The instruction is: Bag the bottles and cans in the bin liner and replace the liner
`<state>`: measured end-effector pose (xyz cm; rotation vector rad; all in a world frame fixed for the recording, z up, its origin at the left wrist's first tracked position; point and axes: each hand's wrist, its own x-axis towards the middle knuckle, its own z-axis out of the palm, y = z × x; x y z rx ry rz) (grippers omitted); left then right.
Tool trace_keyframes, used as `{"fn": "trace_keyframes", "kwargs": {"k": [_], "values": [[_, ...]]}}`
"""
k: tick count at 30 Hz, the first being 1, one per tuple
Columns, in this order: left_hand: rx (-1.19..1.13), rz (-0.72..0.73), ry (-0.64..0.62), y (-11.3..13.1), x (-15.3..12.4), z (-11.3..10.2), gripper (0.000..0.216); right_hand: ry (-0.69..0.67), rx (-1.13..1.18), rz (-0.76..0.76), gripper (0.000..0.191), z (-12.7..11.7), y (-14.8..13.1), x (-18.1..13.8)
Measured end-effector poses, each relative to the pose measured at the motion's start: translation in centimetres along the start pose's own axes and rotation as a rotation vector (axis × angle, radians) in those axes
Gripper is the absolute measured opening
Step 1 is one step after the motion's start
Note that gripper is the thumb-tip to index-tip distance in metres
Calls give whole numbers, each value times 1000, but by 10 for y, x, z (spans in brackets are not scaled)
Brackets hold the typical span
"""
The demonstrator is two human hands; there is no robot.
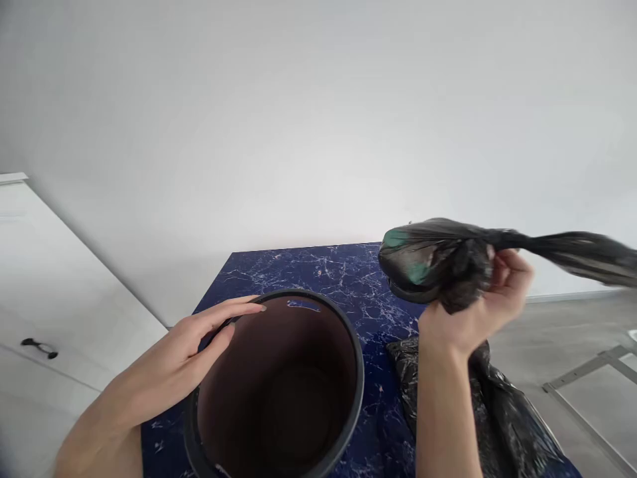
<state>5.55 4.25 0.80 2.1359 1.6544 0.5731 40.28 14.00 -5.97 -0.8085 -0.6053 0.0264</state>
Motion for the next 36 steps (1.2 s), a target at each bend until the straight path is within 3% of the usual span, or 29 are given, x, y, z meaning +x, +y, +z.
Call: {"fn": "trace_keyframes", "kwargs": {"k": [3, 7, 11, 14, 21, 25, 29, 36], "values": [[30, -39, 40, -2, 1, 2, 45, 34, -129, -79, 22, 9, 33, -1], [58, -71, 103, -3, 3, 4, 50, -74, -434, -107, 27, -1, 78, -3], [78, -120, 184, -8, 6, 4, 53, -397, -749, -47, 26, -9, 112, -14], [94, -121, 224, -13, 5, 3, 52, -635, -855, 46, 24, -10, 128, -26], [92, -127, 249, -15, 4, 6, 54, -872, -971, 150, 18, -12, 137, -37], [77, -100, 257, -14, 4, 10, 55, -931, -1004, 159, 33, -9, 112, -31], [60, -122, 259, -13, 4, 12, 56, -849, -900, 97, 55, -2, 51, -23], [56, -83, 248, -13, 7, 11, 54, -771, -568, 61, 46, 2, -68, -22]]}}
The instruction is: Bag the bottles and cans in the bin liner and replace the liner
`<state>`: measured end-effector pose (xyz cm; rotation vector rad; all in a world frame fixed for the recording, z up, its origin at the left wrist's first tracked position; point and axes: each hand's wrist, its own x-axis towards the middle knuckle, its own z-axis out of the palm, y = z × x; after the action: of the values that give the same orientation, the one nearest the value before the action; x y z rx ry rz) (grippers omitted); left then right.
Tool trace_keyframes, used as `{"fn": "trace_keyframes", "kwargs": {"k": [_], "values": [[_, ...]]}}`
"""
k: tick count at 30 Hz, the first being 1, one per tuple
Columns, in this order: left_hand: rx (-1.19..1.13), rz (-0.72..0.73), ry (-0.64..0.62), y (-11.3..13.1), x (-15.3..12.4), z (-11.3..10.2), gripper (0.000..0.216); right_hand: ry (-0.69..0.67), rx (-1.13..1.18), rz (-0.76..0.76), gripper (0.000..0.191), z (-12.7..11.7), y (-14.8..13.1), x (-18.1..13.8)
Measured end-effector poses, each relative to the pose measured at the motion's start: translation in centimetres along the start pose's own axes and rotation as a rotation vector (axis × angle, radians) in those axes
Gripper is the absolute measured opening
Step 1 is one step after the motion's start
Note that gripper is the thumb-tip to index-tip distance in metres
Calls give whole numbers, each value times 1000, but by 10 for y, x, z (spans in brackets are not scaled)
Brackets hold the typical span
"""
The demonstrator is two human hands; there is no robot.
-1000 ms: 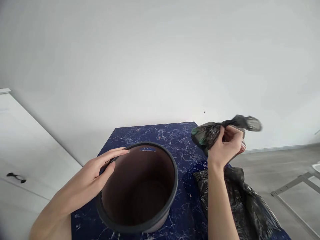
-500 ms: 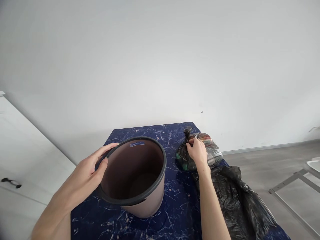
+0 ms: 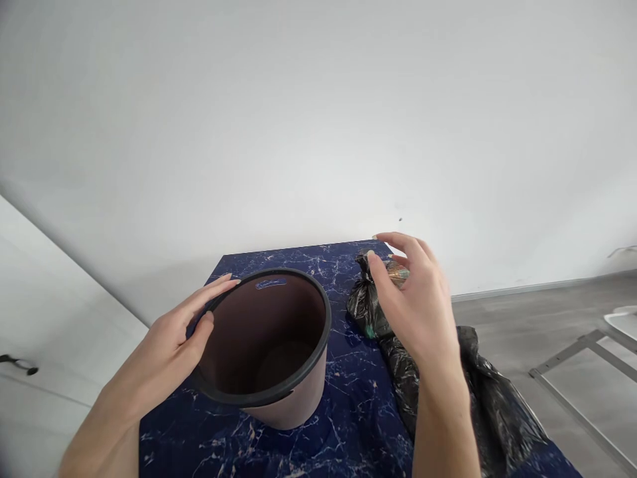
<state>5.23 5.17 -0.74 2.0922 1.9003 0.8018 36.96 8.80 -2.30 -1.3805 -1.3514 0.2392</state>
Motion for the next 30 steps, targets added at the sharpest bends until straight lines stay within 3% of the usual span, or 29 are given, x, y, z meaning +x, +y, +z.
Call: {"fn": "trace_keyframes", "kwargs": {"k": [4, 8, 11, 14, 18, 22, 25, 30], "values": [[22, 13, 10, 2, 0, 0, 52, 18, 33, -120, 35, -28, -22, -21], [31, 20, 7, 4, 1, 1, 51, -146, -129, -174, 31, -46, -5, -27], [30, 36, 25, 5, 1, 3, 50, -292, -292, -167, 35, -49, 34, -27], [26, 34, 28, 7, 1, 5, 48, -301, -375, -110, 42, -52, 90, -37], [46, 36, 46, 7, 1, 7, 47, -175, -521, 42, 53, -59, 167, -65], [77, 5, 44, 12, 3, 7, 45, 10, -611, 223, 80, -60, 225, -92], [69, -51, 46, 18, 4, 5, 44, 7, -596, 317, 83, -56, 247, -109], [85, -47, 26, 17, 5, 3, 47, -31, -517, 344, 56, -53, 246, -129]]}}
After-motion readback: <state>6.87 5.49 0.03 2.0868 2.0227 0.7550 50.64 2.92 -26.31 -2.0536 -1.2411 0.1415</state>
